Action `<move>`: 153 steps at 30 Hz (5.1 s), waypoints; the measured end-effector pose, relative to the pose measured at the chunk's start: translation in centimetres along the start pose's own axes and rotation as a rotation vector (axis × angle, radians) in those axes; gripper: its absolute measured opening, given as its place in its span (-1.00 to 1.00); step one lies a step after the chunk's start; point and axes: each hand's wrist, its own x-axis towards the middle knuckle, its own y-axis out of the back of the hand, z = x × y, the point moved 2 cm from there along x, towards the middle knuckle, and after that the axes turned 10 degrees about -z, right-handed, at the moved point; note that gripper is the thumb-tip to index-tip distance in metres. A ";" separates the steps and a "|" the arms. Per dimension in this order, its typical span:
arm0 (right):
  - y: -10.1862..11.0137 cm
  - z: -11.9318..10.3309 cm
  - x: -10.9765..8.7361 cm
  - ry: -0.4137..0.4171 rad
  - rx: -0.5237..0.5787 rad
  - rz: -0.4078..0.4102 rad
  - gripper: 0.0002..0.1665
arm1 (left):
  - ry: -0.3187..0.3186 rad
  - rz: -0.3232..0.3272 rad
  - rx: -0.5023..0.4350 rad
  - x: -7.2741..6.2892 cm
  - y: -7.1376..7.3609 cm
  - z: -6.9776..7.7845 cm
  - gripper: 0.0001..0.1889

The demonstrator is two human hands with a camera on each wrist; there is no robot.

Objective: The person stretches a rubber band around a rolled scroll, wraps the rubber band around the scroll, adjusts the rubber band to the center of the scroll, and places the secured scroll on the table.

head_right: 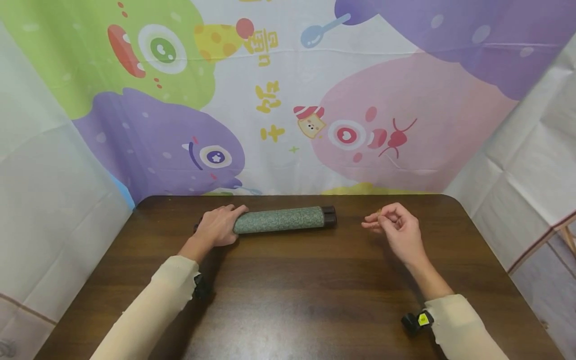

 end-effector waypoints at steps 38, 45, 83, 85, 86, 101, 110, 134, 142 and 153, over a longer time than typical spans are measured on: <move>-0.3 0.3 -0.3 -0.094 -0.494 0.007 -0.52 | -0.009 0.053 -0.042 -0.4 0.6 -0.7 -0.25; -0.6 0.7 -0.4 -0.122 -0.580 -0.098 -0.26 | -0.002 0.026 -0.042 -0.4 0.5 -0.7 -0.21; -0.9 0.4 -0.9 -0.157 -0.821 -0.259 -0.72 | -0.010 0.026 -0.026 -0.5 0.1 -1.1 -0.24; -0.9 0.3 -0.9 -0.170 -0.790 -0.265 -0.60 | -0.010 0.025 -0.025 -0.5 0.1 -1.1 -0.23; -1.0 0.3 -0.9 -0.186 -0.769 -0.268 -0.54 | -0.011 0.026 -0.025 -0.5 0.1 -1.1 -0.23; -0.6 0.3 -1.1 -0.282 -0.737 -0.353 -0.57 | -0.021 0.034 -0.032 -0.4 -0.2 -1.1 -0.24; -0.8 0.2 -0.8 -0.292 -0.686 -0.354 -0.47 | -0.016 0.028 -0.024 -0.5 -0.2 -1.0 -0.23; -0.8 -0.3 -0.7 -0.358 -0.589 -0.358 -0.22 | -0.019 0.208 0.017 -1.1 1.0 -0.6 -0.23; -0.8 0.0 -0.4 -0.274 -0.535 -0.268 -0.24 | -0.049 0.228 0.033 -1.4 1.4 -0.2 -0.21; -1.0 0.0 -0.2 -0.228 -0.511 -0.229 -0.24 | -0.086 0.254 0.059 -1.7 1.9 0.3 -0.20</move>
